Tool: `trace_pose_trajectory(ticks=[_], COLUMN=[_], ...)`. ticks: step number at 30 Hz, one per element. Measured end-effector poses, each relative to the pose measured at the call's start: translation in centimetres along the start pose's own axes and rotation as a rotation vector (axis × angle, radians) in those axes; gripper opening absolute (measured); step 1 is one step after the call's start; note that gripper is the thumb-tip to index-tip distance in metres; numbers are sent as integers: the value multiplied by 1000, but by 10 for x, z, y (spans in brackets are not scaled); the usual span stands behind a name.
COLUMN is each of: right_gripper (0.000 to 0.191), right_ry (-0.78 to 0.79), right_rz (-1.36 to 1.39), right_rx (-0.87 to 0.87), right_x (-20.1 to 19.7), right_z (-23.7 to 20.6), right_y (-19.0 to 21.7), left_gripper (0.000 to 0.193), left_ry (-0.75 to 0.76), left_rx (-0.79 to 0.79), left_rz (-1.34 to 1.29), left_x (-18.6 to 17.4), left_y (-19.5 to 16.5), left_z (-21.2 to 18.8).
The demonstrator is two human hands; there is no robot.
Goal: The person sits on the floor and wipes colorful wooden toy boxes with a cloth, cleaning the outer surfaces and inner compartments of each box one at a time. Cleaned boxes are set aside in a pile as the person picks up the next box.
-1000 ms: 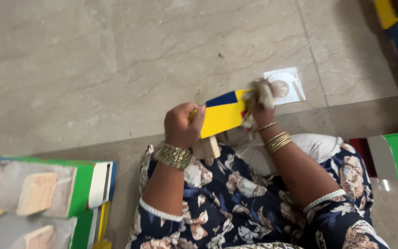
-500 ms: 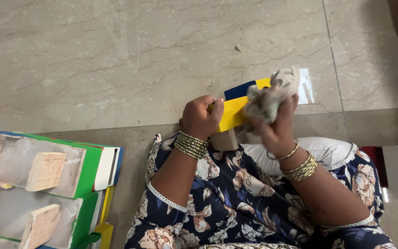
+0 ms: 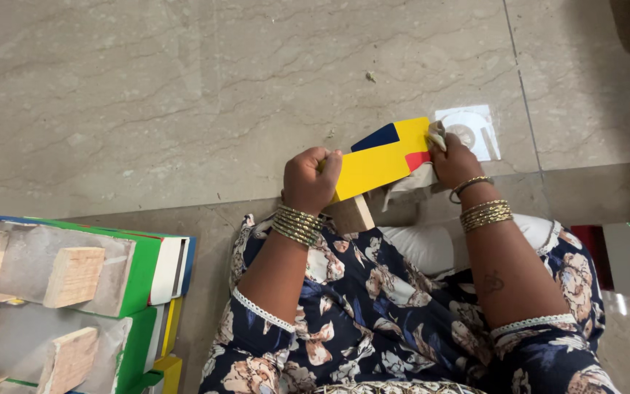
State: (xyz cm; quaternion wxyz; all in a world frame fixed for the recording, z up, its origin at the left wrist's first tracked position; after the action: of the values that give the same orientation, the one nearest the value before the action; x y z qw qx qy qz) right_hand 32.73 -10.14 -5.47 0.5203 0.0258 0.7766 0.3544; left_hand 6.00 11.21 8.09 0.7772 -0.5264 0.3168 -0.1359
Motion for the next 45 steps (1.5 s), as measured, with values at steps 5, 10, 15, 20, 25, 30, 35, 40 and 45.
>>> trace_pose_trajectory(ticks=[5, 10, 15, 20, 25, 30, 35, 40, 45], right_gripper=[35, 38, 86, 85, 58, 33, 36, 46, 60], right_ry=[-12, -243, -261, 123, 142, 428, 121, -35, -47], right_rz=[-306, 955, 209, -130, -405, 16, 350, 193, 83], right_rx=[-112, -487, -619, -484, -355, -223, -218, -463, -533], right_x=[-49, -113, -42, -21, -23, -25, -27, -32, -38], right_z=[-22, -63, -75, -83, -86, -64, -31, -31, -64], right_y=[7, 34, 97, 100, 93, 33, 22, 62, 98], left_gripper=[31, 31, 31, 36, 36, 40, 33, 29, 37], left_ry=[26, 36, 32, 39, 18, 56, 104, 91, 105], left_rx=[-66, -26, -39, -77, -38, -126, -66, -58, -115], left_rz=[-44, -45, -43, -46, -41, -74, -75, -116, -76], left_x=[1, 5, 6, 7, 6, 11, 19, 18, 20], left_y=[10, 4, 7, 19, 18, 24, 13, 14, 27], left_z=[-1, 1, 1, -2, 1, -1, -5, -4, -6])
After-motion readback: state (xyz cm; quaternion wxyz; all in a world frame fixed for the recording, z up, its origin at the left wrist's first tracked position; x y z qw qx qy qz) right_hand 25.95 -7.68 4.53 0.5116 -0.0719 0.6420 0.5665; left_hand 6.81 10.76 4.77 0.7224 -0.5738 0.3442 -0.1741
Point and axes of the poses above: each hand's wrist, its own z-axis towards the middle knuckle, its own x-axis out of the palm, y = z × x, the point moved 10 cm from there along z, towards the middle knuckle
